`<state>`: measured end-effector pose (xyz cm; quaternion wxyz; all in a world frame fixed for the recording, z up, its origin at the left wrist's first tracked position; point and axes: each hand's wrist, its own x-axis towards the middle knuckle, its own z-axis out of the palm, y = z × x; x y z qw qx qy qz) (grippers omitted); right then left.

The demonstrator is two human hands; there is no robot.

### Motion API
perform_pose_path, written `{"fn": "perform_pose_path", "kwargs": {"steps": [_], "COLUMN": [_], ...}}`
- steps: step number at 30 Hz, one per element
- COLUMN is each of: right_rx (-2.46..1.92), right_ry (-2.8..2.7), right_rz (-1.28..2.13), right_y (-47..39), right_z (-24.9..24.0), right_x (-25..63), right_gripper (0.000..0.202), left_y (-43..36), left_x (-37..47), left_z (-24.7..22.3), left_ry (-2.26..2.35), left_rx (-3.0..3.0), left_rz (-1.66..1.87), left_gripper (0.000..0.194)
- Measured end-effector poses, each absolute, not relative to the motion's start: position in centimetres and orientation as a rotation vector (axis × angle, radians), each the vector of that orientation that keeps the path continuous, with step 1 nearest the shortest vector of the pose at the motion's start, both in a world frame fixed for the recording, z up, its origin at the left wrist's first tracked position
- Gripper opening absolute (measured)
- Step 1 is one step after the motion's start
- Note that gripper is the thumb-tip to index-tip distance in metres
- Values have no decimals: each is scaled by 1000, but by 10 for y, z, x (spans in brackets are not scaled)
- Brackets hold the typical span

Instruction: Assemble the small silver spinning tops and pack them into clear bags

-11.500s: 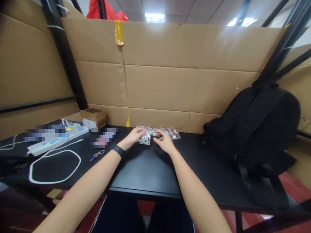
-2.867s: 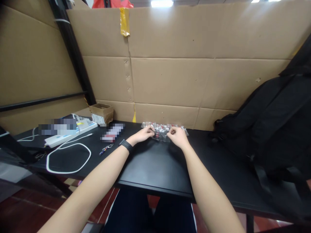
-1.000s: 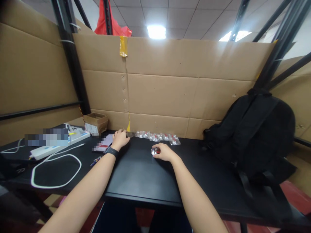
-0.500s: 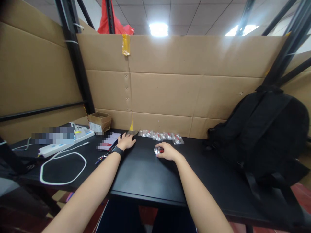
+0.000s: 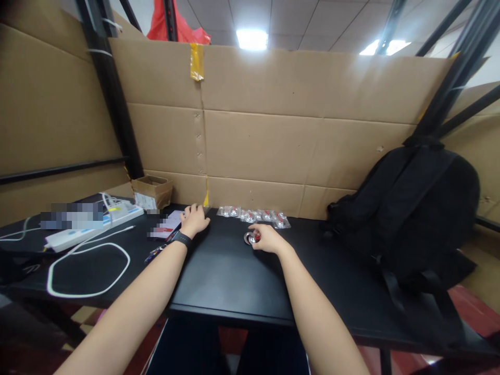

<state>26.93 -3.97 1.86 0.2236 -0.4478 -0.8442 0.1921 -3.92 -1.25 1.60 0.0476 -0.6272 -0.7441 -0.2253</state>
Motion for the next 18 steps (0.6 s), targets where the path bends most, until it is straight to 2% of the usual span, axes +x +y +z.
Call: {"fn": "perform_pose_path", "kwargs": {"steps": [4, 7, 9, 11, 15, 18], "right_rx": [-1267, -1232, -1197, -1146, -1037, -959], "right_ry": [-2303, -2242, -2112, -1923, -1602, -1519], "right_rz": [469, 426, 476, 629, 994, 1081], "right_y": [-40, -39, -38, -38, -45, -54], "right_z": [23, 25, 26, 27, 31, 34], "right_x": [275, 276, 273, 267, 255, 249], "right_gripper": [67, 56, 45, 40, 46, 49], "left_y": [-19, -25, -30, -36, -50, -55], "left_x": [-27, -10, 5, 21, 47, 56], "left_z": [31, 42, 44, 44, 39, 35], "left_ry": [-2043, -1744, -1552, -1366, -1097, -1082], "left_rx": [-1883, -2254, -2541, -2783, -3001, -2963], "left_rz": [-1103, -1416, -1444, -1436, -1573, -1619], "left_gripper": [57, 36, 24, 20, 21, 20]}}
